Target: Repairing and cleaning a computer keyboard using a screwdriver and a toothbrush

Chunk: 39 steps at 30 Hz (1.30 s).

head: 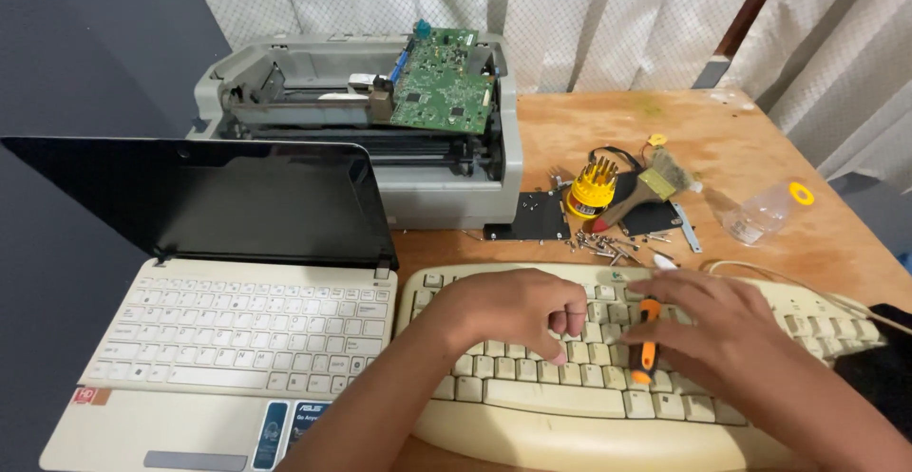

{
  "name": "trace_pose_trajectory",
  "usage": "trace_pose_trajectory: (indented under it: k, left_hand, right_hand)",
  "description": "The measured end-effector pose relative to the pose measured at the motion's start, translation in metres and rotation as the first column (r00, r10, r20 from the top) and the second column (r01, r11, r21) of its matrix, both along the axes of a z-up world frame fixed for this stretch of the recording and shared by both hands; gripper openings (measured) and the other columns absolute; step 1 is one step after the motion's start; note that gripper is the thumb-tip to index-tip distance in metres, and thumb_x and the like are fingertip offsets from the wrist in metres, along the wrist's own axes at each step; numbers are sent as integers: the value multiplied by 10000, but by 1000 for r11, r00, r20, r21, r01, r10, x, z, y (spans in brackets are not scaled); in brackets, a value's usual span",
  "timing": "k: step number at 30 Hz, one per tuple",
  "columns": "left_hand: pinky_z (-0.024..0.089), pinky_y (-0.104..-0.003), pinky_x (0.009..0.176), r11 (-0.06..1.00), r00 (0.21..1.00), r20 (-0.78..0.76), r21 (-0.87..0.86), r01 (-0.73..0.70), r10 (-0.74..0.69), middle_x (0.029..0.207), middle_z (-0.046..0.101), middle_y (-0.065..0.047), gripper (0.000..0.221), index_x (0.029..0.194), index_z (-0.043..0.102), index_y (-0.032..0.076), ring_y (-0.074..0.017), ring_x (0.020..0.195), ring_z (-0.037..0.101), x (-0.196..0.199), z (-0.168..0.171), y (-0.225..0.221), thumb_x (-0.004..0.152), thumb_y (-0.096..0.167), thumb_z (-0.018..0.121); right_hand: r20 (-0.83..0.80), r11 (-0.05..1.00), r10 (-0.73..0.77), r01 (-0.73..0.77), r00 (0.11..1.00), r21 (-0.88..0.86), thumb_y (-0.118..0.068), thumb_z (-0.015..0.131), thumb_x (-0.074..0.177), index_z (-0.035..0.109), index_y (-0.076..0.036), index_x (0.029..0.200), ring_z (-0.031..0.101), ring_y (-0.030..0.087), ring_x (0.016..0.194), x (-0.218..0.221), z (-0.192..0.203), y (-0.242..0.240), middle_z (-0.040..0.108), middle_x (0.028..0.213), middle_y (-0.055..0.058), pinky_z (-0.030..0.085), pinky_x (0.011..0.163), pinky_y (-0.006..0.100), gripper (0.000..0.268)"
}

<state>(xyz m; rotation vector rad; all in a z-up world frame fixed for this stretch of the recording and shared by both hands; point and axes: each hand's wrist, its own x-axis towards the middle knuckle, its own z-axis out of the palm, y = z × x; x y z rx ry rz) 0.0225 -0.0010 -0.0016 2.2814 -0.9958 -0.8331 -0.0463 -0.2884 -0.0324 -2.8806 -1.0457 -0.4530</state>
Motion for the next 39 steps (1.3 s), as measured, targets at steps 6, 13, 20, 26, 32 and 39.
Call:
trace_pose_trajectory:
  k: [6, 13, 20, 26, 32, 39]
  left_hand:
    - [477, -476, 704, 986, 951, 310, 156, -56, 5, 1084, 676, -84, 307, 1011, 636, 132, -330, 955, 656, -19, -9, -9, 837, 333, 790]
    - [495, -488, 686, 993, 957, 290, 101, -63, 32, 1075, 696, -111, 180, 1067, 623, 108, -331, 929, 676, -40, 1, 10, 992, 271, 633]
    - [492, -470, 744, 996, 924, 379, -89, -22, 54, 1056, 701, -88, 187, 1018, 667, 116, -331, 968, 664, -34, -15, 15, 923, 278, 658]
    - [494, -506, 726, 996, 892, 452, -89, 17, 25, 1021, 702, -119, 213, 1006, 653, 89, -376, 898, 678, -31, -24, 13, 921, 284, 665]
    - [494, -502, 737, 997, 880, 475, -69, 38, -1, 1030, 707, -108, 193, 1034, 668, 116, -363, 916, 685, -32, -24, 13, 928, 276, 642]
    - [481, -486, 745, 995, 913, 406, -97, 5, 34, 1081, 719, -60, 162, 1024, 661, 137, -331, 953, 668, -33, -20, 16, 916, 253, 625]
  right_hand:
    - [-284, 605, 62, 190, 957, 773, -32, 752, 789, 637, -27, 1180, 779, 183, 1033, -32, 40, 28, 776, 1117, 104, 589, 965, 304, 407]
    - [-277, 398, 98, 217, 956, 891, 107, 807, 694, 512, -34, 1184, 770, 239, 1103, -35, 12, 56, 654, 1155, 134, 637, 973, 328, 589]
    - [-236, 556, 170, 104, 957, 824, 42, 713, 805, 572, -42, 1309, 791, 270, 1178, -38, 17, 63, 731, 1271, 170, 692, 969, 357, 530]
    - [-295, 610, 63, 197, 954, 768, -40, 745, 798, 649, -81, 1282, 789, 194, 1126, -38, 11, 69, 788, 1228, 110, 670, 936, 308, 495]
    - [-156, 750, 63, 56, 986, 659, -120, 746, 831, 659, -117, 1288, 753, 187, 1141, -28, 3, 67, 770, 1254, 60, 577, 990, 307, 465]
    - [-360, 513, 281, 178, 890, 840, -14, 636, 897, 497, -106, 1326, 807, 266, 1098, -16, 8, 56, 719, 1278, 192, 661, 941, 376, 460]
